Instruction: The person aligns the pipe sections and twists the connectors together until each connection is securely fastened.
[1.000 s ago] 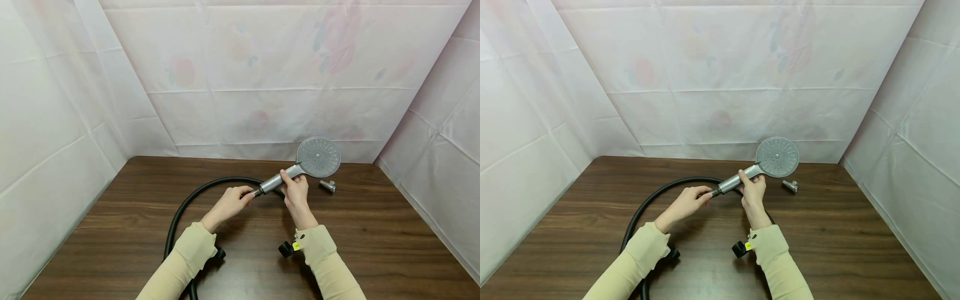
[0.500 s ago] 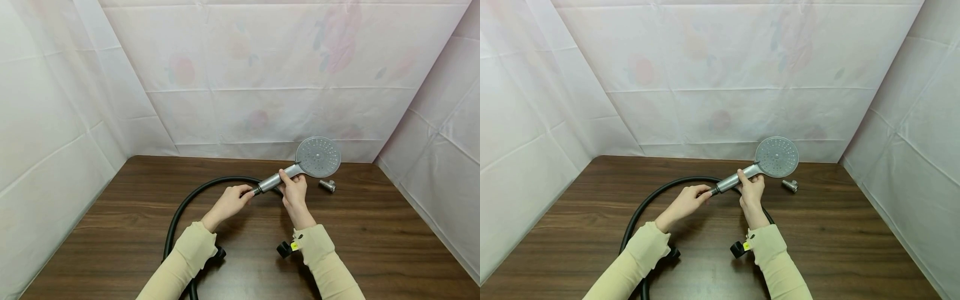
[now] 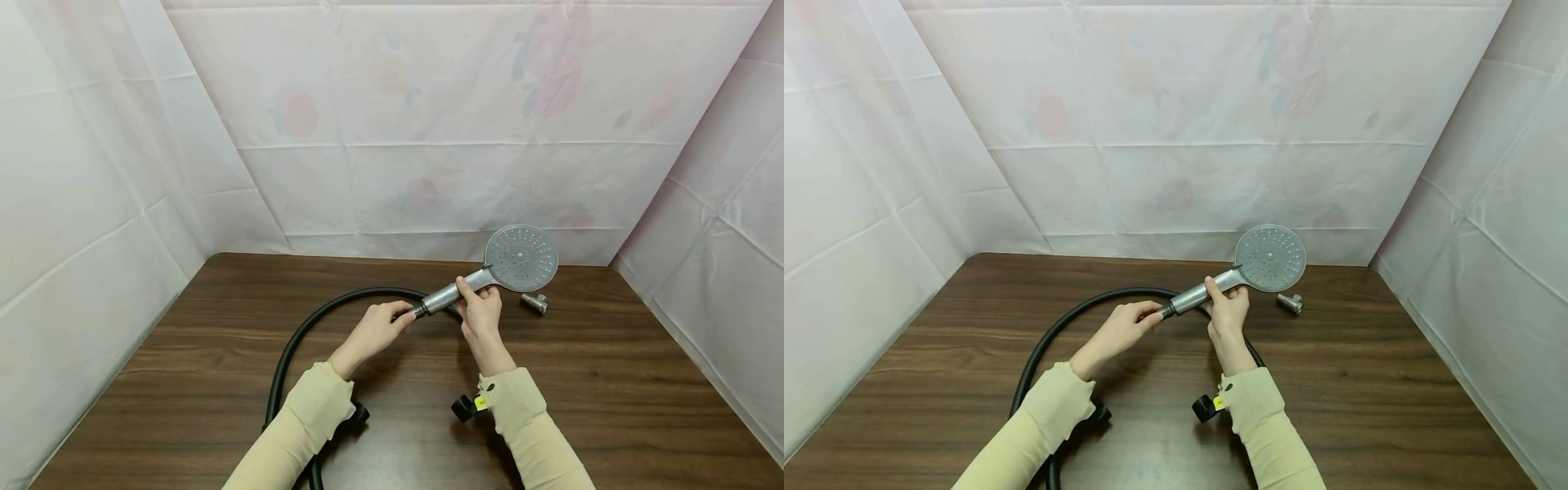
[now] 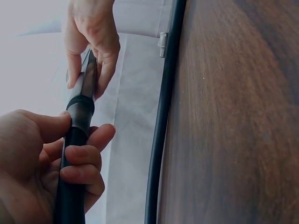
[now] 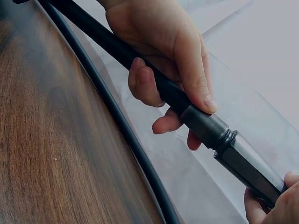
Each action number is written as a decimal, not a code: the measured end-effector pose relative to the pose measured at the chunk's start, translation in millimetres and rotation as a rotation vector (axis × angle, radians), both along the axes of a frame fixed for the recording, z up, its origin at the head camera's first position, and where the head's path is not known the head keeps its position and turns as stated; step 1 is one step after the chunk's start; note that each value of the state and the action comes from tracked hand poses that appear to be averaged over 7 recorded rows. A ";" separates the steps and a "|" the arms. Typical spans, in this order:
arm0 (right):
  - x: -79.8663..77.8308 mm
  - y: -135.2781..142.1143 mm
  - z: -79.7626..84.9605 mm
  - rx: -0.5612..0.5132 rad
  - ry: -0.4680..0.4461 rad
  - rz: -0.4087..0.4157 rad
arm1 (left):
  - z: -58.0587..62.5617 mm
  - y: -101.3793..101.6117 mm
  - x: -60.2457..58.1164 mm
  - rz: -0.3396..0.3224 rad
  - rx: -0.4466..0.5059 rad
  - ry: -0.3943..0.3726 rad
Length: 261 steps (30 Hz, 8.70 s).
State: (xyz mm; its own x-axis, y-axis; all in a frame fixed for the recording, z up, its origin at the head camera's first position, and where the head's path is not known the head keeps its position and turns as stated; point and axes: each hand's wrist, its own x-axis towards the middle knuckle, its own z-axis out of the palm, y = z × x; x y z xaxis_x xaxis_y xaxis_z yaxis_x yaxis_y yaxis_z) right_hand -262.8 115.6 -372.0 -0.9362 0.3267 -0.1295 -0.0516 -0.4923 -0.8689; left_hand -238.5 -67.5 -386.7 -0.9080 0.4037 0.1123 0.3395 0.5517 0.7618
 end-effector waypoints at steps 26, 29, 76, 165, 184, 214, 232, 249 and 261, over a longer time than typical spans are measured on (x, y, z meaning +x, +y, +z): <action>3.1 0.9 2.6 0.003 -0.005 0.009 | 4.4 0.4 2.4 0.008 -0.002 0.008; 3.7 1.8 1.2 0.000 -0.010 0.010 | 4.2 1.1 3.7 0.009 0.008 0.011; 4.9 0.8 1.2 -0.042 -0.031 0.004 | 4.9 1.5 3.2 0.061 -0.004 0.047; 6.1 0.0 4.1 -0.027 -0.042 0.023 | 5.1 3.8 1.0 0.100 0.090 0.106; 5.8 -1.0 3.1 -0.028 -0.037 0.015 | 2.3 4.3 0.7 0.108 0.071 0.113; 5.9 -1.2 2.5 -0.012 -0.035 0.011 | 2.9 5.1 2.2 0.107 0.063 0.114; 7.0 -1.9 4.3 -0.009 -0.038 0.001 | 3.4 6.3 2.0 0.125 0.101 0.142; 6.5 -1.5 3.3 -0.016 -0.021 0.011 | 2.3 5.8 3.5 0.126 0.112 0.139; 5.8 -2.1 3.0 -0.030 -0.013 0.006 | 2.3 4.0 3.6 0.134 0.099 0.093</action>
